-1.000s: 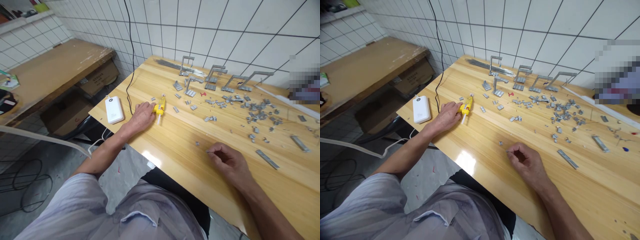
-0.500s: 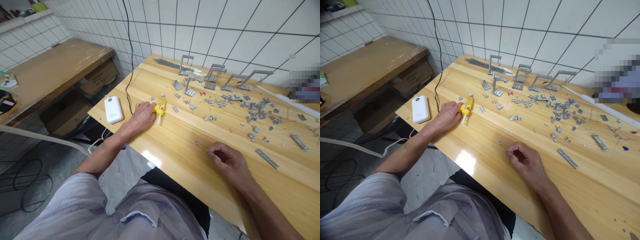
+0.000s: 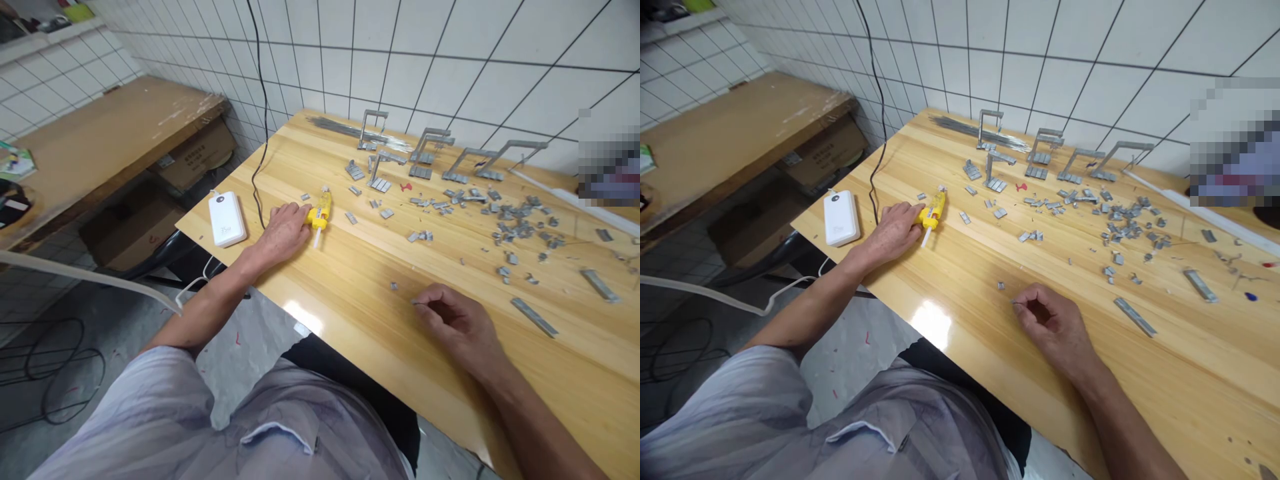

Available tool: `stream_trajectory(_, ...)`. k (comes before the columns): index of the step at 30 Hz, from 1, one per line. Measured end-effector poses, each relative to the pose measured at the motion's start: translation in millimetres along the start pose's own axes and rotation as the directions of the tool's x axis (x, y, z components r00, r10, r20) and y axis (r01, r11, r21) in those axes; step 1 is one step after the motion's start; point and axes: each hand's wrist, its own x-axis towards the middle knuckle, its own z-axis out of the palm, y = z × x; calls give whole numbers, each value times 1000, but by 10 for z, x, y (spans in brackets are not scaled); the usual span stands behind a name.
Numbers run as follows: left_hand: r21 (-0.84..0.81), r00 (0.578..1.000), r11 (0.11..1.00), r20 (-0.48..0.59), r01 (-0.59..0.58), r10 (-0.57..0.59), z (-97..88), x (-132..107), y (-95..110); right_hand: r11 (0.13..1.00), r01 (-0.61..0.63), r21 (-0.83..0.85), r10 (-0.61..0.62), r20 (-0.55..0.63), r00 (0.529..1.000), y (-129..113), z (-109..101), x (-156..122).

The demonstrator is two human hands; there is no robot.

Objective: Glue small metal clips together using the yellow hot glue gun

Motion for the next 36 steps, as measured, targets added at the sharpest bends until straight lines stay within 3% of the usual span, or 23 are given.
stream_trajectory(4,-6,998,998,-22,60,-60,6,19,-24,1000,-8,2,8,6,1000,1,4,-3)
stream_trajectory(9,-10,1000,1000,4,7,-6,1,-7,-51,999,-28,-17,29,16,999,-18,-3,-3)
stream_trajectory(14,-20,998,999,-49,36,-37,3,-7,-56,1000,-15,-8,15,15,1000,-37,0,4)
stream_trajectory(23,-14,1000,1000,10,-24,24,1,-11,0,999,-33,35,33,12,999,-19,5,-9)
stream_trajectory(28,0,999,1000,-41,31,-31,8,10,-21,998,-33,47,32,19,999,-24,8,-8)
stream_trajectory(33,-11,1000,1000,8,-15,15,5,10,-41,998,-42,42,41,15,999,-26,9,-13)
stream_trajectory(36,-16,1000,1000,-15,-9,8,3,3,-41,999,-35,33,34,17,999,-24,6,-10)
